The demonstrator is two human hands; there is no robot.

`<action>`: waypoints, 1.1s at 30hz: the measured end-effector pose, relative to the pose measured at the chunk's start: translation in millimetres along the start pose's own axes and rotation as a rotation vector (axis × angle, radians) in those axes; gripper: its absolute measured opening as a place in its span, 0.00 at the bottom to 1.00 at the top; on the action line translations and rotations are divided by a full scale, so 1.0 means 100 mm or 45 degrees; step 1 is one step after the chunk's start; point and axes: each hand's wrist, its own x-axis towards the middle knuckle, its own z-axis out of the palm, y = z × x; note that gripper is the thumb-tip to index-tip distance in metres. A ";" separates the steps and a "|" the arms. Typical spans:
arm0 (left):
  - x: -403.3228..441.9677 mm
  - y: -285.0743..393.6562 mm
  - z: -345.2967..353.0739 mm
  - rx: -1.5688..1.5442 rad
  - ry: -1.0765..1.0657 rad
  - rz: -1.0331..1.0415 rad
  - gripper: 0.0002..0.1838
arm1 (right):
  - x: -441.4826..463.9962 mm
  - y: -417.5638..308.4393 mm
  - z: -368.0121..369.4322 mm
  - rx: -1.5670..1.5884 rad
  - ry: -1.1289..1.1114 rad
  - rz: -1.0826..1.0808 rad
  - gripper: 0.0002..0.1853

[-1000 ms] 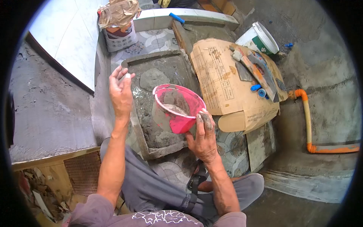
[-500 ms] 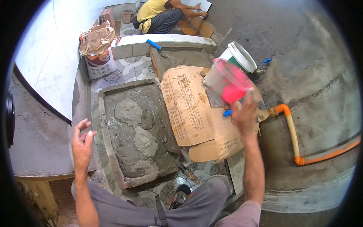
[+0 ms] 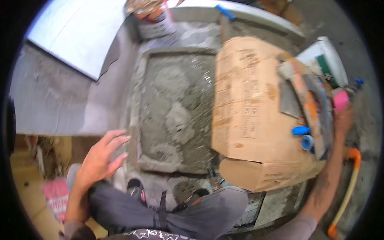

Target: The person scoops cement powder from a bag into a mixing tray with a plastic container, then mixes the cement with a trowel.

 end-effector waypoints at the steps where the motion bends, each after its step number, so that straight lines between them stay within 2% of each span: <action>1: 0.00 0.04 -0.04 0.057 -0.117 0.028 0.24 | 0.07 0.06 0.11 0.078 -0.097 -0.010 0.36; 2: 0.01 0.07 -0.05 0.095 -0.236 0.072 0.24 | 0.16 0.10 0.09 0.133 -0.197 -0.020 0.33; 4: 0.01 0.11 -0.09 0.110 -0.426 0.139 0.25 | 0.24 -0.02 -0.33 0.163 0.043 -0.182 0.30; 7: 0.13 0.03 -0.14 0.124 -0.627 0.220 0.24 | -0.01 -0.55 -1.68 0.815 0.160 -0.064 0.27; 9: 0.26 -0.11 -0.08 0.183 -0.758 0.249 0.24 | -0.36 -1.08 -2.60 1.349 -0.007 -0.055 0.25; 10: 0.37 -0.16 -0.06 0.238 -0.819 0.193 0.23 | -0.56 -1.34 -3.07 1.519 -0.148 -0.165 0.24; 11: 0.45 -0.30 0.00 0.302 -0.805 0.237 0.22 | -0.72 -1.63 -3.59 1.640 -0.187 -0.476 0.17; 13: 0.67 -0.62 0.18 0.413 -0.820 0.280 0.22 | -0.99 -2.05 -4.11 1.766 -0.663 -0.798 0.17; 15: 0.95 -0.92 0.31 0.494 -0.833 0.269 0.21 | -1.23 -2.49 -4.20 1.775 -0.995 -1.040 0.18; 16: 1.11 -1.08 0.38 0.531 -0.815 0.274 0.21 | -1.49 -2.74 -4.04 1.823 -0.837 -1.196 0.16; 18: 1.43 -1.36 0.49 0.643 -0.735 0.213 0.20 | -1.96 -3.06 -3.78 1.583 -1.061 -1.302 0.20; 20: 1.67 -1.62 0.56 0.602 -0.556 0.140 0.19 | -2.29 -3.22 -3.53 1.347 -1.308 -1.274 0.23; 23: 1.76 -1.84 0.57 0.487 -0.341 -0.004 0.17 | -2.82 -3.30 -3.19 1.038 -1.239 -1.157 0.27; 26: 1.68 -2.04 0.70 0.439 -0.295 -0.179 0.15 | -2.91 -3.43 -3.27 0.840 -1.780 -0.769 0.32; 29: 1.56 -2.15 0.73 0.427 -0.366 -0.311 0.15 | -3.29 -3.46 -3.11 1.089 -1.611 -0.502 0.31; 32: 1.48 -2.31 0.74 0.392 -0.367 -0.340 0.15 | -3.03 -3.33 -3.29 1.170 -1.470 -0.466 0.29; 33: 1.45 -2.37 0.74 0.368 -0.370 -0.345 0.15 | -2.86 -3.27 -3.41 1.184 -1.569 -0.434 0.28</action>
